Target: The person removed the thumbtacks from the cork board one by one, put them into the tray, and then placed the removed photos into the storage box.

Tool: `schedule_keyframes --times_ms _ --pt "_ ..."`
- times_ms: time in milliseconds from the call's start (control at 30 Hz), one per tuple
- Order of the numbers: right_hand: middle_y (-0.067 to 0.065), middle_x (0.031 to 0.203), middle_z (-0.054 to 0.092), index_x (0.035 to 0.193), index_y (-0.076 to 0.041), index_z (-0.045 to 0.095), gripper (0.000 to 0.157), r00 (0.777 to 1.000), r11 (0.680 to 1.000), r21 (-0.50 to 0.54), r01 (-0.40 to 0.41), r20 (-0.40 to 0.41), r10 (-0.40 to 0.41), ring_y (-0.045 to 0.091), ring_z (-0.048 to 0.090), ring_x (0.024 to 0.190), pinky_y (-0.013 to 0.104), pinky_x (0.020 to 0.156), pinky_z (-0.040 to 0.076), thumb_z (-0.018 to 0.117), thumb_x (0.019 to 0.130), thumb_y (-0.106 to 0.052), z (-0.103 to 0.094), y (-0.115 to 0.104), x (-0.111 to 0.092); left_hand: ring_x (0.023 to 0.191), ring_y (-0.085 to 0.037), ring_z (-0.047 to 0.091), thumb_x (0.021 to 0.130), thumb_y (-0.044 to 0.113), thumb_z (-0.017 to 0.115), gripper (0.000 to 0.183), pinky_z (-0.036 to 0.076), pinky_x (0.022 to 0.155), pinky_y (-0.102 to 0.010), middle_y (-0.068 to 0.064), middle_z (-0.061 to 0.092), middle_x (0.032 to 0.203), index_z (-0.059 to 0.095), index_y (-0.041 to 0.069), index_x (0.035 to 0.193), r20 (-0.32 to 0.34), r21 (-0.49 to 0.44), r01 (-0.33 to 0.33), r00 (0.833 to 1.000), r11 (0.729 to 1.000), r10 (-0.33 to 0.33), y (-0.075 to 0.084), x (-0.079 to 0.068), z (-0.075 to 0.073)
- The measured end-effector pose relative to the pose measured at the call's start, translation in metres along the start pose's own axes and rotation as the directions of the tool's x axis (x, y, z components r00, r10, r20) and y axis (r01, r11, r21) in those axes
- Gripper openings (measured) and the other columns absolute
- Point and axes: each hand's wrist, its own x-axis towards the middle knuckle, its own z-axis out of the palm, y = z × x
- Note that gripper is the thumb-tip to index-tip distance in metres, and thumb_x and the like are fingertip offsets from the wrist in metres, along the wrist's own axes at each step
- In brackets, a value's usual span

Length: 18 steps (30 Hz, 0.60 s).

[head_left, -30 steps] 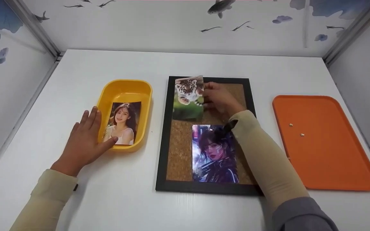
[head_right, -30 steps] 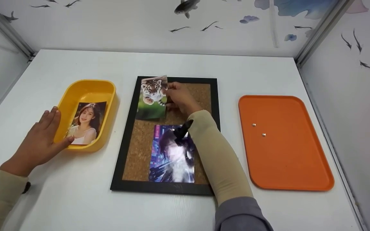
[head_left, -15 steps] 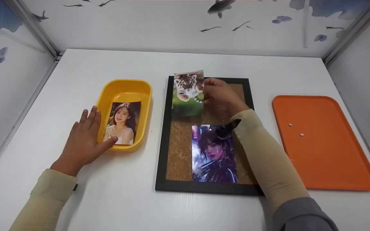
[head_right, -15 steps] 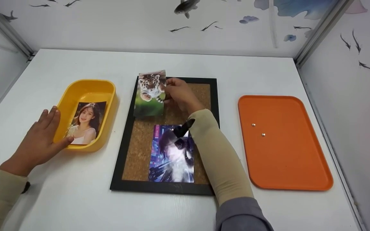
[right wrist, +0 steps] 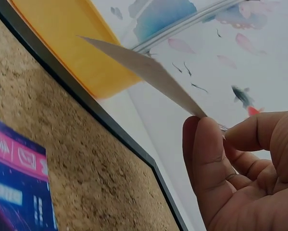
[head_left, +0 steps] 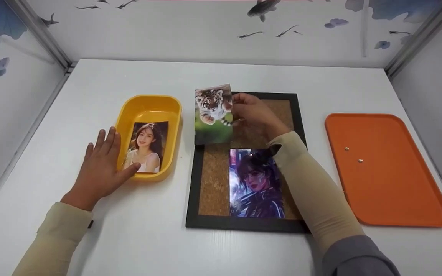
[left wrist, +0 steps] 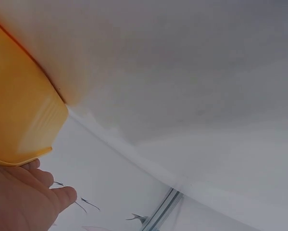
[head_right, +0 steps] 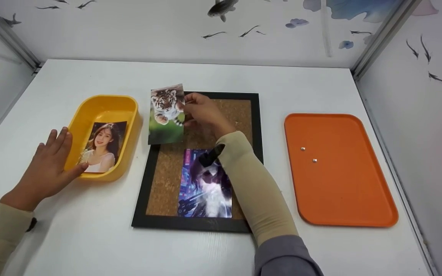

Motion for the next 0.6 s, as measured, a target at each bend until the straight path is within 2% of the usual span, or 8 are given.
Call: schedule_keyframes --times_ms 300,600 --pt "0.017 0.109 0.065 0.116 -0.006 0.059 0.02 0.999 1.0 0.011 -0.009 0.035 0.008 0.028 0.066 0.092 0.036 0.076 0.058 0.062 0.097 -0.013 0.018 -0.005 0.0 0.15 -0.039 -0.001 0.094 0.068 0.044 0.102 0.002 0.118 -0.059 -0.023 0.007 0.164 0.009 -0.005 0.156 -0.026 0.016 -0.031 0.999 0.999 0.031 -0.004 -0.003 0.002" --pt "0.016 0.112 0.063 0.116 -0.005 0.058 0.019 0.994 0.999 0.026 0.047 0.095 -0.049 0.029 0.065 0.092 0.038 0.079 0.056 0.059 0.099 -0.012 0.033 -0.007 0.0 0.151 -0.038 0.002 0.094 0.068 0.043 0.101 0.003 0.119 -0.054 -0.023 0.009 0.163 0.013 -0.006 0.155 -0.04 0.011 -0.031 0.999 0.999 0.032 -0.002 0.0 0.004"
